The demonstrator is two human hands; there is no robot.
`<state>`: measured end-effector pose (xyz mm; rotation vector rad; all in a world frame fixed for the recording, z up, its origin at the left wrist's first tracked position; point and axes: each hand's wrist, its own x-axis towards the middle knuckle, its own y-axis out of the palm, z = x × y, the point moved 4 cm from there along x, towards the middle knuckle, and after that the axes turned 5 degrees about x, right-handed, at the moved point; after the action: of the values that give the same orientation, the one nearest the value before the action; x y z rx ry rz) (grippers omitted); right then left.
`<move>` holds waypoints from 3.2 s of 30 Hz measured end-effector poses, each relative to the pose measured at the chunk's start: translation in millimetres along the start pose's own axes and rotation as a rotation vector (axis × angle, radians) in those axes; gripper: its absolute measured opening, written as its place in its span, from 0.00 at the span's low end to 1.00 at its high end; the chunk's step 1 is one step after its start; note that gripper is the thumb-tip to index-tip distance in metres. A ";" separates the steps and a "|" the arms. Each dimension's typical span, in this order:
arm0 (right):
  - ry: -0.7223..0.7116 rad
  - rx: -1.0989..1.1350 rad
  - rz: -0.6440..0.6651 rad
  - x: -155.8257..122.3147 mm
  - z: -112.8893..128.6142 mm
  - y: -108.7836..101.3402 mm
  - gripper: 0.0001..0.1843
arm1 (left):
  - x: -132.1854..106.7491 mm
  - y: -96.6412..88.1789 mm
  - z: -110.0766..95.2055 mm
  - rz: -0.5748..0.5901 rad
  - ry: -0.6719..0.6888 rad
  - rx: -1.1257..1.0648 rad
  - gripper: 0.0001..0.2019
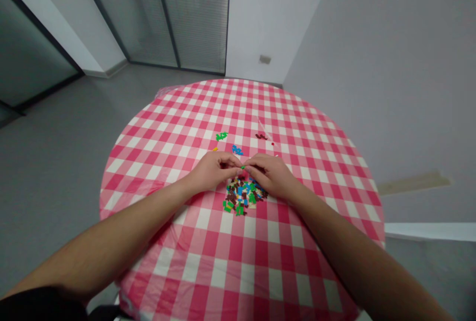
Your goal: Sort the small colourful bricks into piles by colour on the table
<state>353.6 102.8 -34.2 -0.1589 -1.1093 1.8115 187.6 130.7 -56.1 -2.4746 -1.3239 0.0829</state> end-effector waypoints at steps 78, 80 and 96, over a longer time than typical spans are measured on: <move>0.051 -0.054 0.214 -2.5 -5.5 8.2 0.11 | 10.2 -55.7 -0.1 -0.296 0.111 0.841 0.13; 0.051 -0.097 0.241 -2.2 -3.5 11.2 0.11 | 9.0 -51.7 -1.2 -0.279 0.156 0.811 0.13; 0.167 0.105 -0.115 -2.1 -9.2 -7.2 0.07 | 8.4 -40.6 -0.1 -0.193 0.168 0.638 0.12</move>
<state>364.4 107.6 -34.9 -0.1775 -0.8870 1.7160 159.9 158.3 -42.4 -1.7759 -1.2189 0.2093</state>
